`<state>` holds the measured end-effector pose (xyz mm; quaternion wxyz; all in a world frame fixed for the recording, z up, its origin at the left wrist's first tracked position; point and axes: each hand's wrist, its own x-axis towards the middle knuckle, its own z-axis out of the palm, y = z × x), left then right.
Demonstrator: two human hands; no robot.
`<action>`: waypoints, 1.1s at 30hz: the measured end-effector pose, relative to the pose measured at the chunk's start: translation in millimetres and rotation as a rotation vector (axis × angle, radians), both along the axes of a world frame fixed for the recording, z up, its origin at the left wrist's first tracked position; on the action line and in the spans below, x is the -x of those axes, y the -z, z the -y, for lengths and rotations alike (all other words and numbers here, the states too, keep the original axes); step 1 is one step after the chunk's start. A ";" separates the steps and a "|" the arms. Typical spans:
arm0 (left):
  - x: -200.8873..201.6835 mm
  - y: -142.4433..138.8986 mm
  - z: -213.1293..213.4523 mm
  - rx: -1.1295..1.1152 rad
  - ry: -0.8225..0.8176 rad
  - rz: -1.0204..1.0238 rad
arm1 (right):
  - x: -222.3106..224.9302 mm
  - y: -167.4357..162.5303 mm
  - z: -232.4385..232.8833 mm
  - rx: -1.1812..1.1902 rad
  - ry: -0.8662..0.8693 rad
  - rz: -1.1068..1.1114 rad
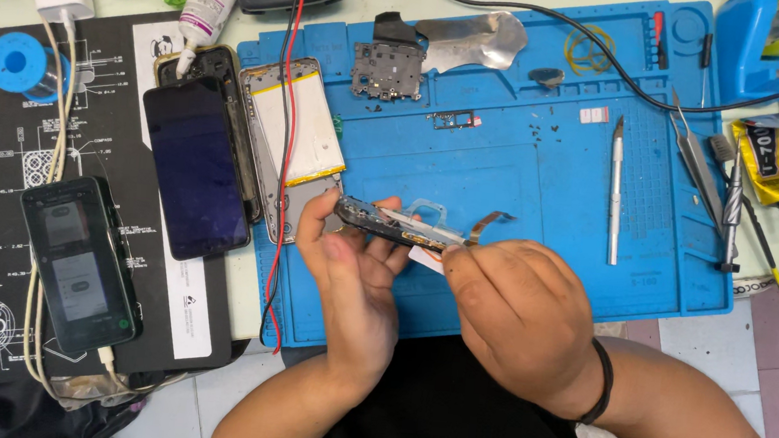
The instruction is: The person disassembles a smartphone by removing the battery and using a plastic card to pry open the screen. They separate the screen from the frame and place the components on the workbench.
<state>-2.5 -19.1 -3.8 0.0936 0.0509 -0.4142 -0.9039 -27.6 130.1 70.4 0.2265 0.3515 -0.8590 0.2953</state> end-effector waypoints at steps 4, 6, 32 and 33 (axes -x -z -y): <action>2.3 -3.1 1.8 0.034 -0.038 0.097 | -1.5 -1.9 2.0 -0.013 0.034 -0.010; 5.6 -2.9 -1.0 0.014 -0.071 0.123 | -1.4 -2.1 2.5 -0.017 0.034 -0.007; 1.8 2.5 -3.3 -0.009 -0.112 0.096 | -2.6 10.5 9.3 0.042 0.013 -0.088; 1.9 3.1 -3.7 -0.010 -0.112 0.093 | -2.3 10.6 9.6 0.042 0.014 -0.093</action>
